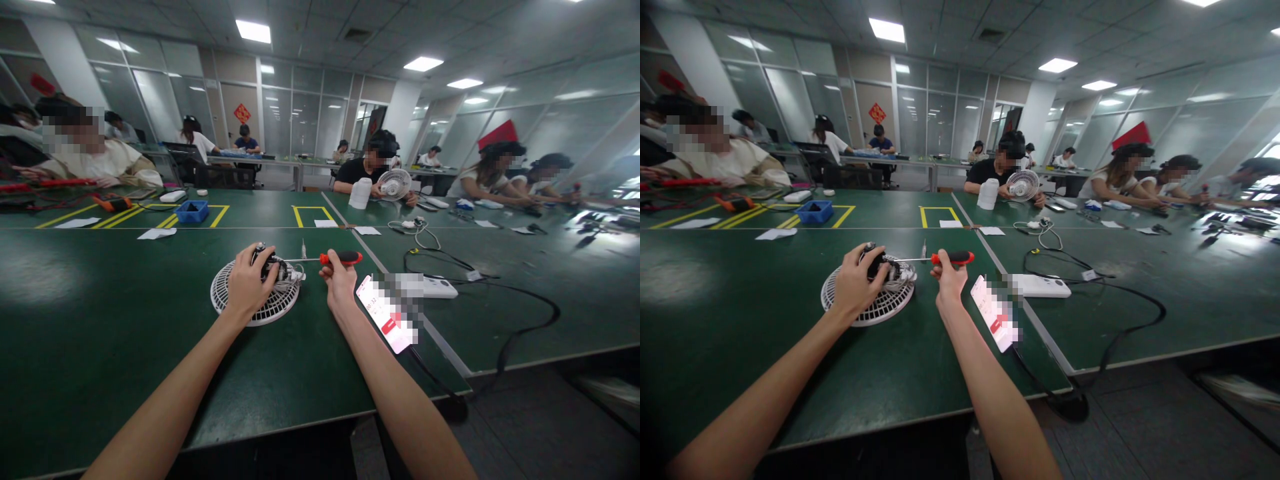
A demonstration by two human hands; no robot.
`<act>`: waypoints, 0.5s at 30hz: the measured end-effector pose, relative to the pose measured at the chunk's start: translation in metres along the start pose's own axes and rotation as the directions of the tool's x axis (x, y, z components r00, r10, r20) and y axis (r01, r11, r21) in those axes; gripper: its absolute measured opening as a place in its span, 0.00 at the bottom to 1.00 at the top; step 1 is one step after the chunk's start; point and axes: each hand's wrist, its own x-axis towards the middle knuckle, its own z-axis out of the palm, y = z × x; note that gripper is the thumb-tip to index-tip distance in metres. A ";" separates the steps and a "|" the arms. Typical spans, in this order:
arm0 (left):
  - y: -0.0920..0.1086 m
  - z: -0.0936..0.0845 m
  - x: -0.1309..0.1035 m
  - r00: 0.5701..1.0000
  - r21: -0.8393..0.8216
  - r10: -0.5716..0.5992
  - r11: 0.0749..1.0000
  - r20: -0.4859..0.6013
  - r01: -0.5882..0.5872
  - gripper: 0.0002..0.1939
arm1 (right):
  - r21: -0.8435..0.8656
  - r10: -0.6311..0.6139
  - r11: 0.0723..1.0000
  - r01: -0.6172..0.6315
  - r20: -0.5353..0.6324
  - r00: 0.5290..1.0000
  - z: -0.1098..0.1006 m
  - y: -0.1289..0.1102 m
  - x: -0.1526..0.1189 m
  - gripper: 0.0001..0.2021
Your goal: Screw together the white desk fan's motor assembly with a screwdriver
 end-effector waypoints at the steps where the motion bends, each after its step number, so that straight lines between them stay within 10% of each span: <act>1: 0.000 0.000 0.000 1.000 -0.004 -0.003 1.000 0.000 0.003 0.21 | -0.006 -0.005 1.000 0.005 -0.007 1.000 0.000 0.001 0.000 0.20; 15: -0.002 0.002 0.002 0.999 -0.017 -0.028 0.999 -0.022 0.028 0.17 | 0.107 0.055 0.992 -0.064 0.084 0.995 -0.001 -0.005 -0.002 0.07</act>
